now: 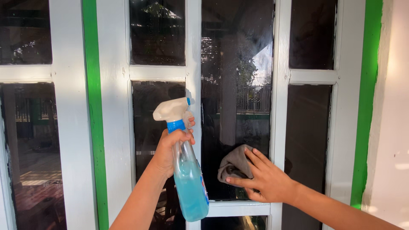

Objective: The person sprays a cleaning solution onto a multi-pane window and wipes each pane with a cloth. They systematically move across the window sections, spraying and wiping to remove dirt and streaks.

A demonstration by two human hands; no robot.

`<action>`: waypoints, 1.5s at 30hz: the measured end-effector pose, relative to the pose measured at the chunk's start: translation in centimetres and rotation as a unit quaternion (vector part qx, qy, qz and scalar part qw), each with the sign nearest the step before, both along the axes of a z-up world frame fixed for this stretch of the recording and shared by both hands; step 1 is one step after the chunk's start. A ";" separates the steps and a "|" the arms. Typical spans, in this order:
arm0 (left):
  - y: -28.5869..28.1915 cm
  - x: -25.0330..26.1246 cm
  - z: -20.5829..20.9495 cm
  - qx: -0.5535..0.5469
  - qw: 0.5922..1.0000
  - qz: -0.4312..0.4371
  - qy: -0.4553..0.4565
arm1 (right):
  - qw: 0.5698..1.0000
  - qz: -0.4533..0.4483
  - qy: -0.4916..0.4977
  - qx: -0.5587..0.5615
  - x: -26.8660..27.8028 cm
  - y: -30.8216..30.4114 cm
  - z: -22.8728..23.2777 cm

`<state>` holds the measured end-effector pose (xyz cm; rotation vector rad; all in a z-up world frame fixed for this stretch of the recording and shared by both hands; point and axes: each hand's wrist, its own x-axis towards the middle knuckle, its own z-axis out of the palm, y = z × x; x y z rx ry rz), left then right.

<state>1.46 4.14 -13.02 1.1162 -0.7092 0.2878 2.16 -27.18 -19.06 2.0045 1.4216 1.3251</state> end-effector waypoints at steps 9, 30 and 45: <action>-0.3 -1.0 -1.5 0.004 1.000 0.015 0.007 | 0.958 0.030 -0.137 0.252 1.9 2.8 15.0; 1.6 -2.7 -8.9 -0.006 0.996 0.005 0.085 | 0.998 0.046 0.046 0.021 -0.7 6.1 -4.2; 0.0 -3.7 -9.6 0.017 0.999 0.027 0.039 | 0.942 -0.070 -0.200 0.261 -0.1 2.2 13.8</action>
